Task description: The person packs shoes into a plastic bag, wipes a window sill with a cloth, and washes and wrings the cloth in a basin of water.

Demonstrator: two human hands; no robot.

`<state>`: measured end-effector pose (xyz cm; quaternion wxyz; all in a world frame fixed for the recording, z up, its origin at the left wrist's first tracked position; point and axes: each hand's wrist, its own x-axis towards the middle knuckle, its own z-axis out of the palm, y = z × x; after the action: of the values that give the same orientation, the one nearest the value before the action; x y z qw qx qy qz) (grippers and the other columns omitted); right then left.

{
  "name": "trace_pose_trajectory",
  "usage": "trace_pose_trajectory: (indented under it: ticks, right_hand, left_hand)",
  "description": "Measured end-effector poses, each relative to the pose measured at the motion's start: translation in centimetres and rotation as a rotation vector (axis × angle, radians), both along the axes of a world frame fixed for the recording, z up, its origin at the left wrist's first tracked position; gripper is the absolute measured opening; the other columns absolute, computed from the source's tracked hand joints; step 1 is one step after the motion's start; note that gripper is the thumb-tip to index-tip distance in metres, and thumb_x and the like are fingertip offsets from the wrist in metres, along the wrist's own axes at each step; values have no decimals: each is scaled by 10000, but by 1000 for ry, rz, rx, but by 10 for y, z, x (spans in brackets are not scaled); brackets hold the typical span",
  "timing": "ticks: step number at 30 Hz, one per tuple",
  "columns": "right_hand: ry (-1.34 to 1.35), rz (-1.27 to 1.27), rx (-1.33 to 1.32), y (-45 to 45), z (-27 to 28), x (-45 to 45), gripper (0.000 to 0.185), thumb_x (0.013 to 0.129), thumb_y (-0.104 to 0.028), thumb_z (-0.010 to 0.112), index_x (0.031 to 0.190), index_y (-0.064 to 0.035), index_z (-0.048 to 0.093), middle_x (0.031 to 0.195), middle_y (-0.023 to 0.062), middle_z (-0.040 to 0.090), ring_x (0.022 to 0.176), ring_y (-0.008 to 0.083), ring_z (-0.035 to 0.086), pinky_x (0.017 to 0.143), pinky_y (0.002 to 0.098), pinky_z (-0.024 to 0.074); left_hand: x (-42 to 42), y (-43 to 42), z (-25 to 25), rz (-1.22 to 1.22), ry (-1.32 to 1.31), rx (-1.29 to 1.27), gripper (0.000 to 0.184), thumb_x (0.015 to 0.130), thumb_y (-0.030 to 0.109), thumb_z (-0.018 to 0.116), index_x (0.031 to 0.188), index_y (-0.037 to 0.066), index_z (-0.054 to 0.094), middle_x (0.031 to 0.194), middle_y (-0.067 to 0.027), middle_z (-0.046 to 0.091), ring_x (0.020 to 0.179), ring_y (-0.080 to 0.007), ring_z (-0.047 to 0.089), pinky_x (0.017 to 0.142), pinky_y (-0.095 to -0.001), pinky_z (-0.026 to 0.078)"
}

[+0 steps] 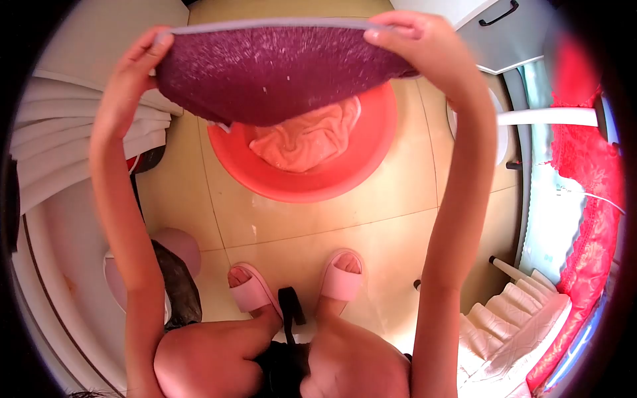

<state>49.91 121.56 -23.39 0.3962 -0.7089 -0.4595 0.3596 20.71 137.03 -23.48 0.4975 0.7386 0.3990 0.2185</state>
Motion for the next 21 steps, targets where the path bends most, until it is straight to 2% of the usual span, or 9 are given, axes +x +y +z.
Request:
trace_pose_trajectory:
  ticks: [3,5,9,11,12,13,17,19,21]
  right_hand:
    - [-190,161,-144,18,-50,15,286,805,-270,618,931,-15,630,785,46,631,723,105,566,680,245,447]
    - [-291,219,-66,36,-115,27,272,800,-276,602,944,-48,638,788,106,634,757,167,585,697,287,455]
    - [-636,-98,-83,59,-209,-8,197,816,-183,520,843,-5,599,794,228,612,748,390,602,717,470,469]
    - [-839,-54,-292,59,-226,-44,235,793,-101,456,983,9,540,934,231,602,944,381,548,824,521,410]
    - [-937,-17,-212,58,-259,-57,275,783,-110,457,1027,3,512,1033,204,557,1040,365,462,857,570,346]
    - [-1233,-56,-140,55,-279,-77,302,731,-92,506,1016,8,498,1086,191,504,1069,335,422,828,514,375]
    - [-1222,452,100,49,-272,-73,224,803,-161,460,994,-84,547,977,93,557,1014,249,465,815,465,353]
    - [-1255,417,46,56,-272,-55,198,806,-164,463,976,-100,544,962,68,560,982,244,493,836,455,342]
    - [-1197,283,-19,59,-272,-53,188,804,-160,467,970,-104,535,980,79,550,918,255,529,792,457,376]
  left_hand:
    - [13,13,-45,-32,125,-45,282,904,333,470,1013,95,575,876,41,547,791,-59,484,730,-240,417]
    - [24,32,-87,-116,179,63,245,890,273,495,935,44,568,757,-3,571,710,-100,516,646,-239,403]
    - [55,54,-187,-10,233,308,247,879,218,452,962,18,569,857,-179,618,844,-336,584,745,-406,435]
    - [72,43,-218,19,442,368,288,878,231,430,970,-22,533,893,-240,601,884,-409,558,782,-440,433]
    - [80,34,-228,57,476,278,302,876,241,429,989,-29,505,942,-247,585,904,-404,556,796,-456,425]
    - [87,20,-235,94,509,187,320,875,251,428,1009,-36,477,992,-253,569,924,-398,553,810,-472,417]
    - [95,-25,-256,-1,788,388,343,848,258,494,1097,32,425,1155,-166,472,1057,-324,485,850,-552,344]
    - [88,-21,-269,-189,931,750,398,816,262,553,1121,57,399,1179,-160,456,1032,-327,496,820,-510,392]
    - [87,-15,-274,-143,856,752,365,802,248,570,1095,86,425,1161,-135,450,1010,-310,504,795,-494,406]
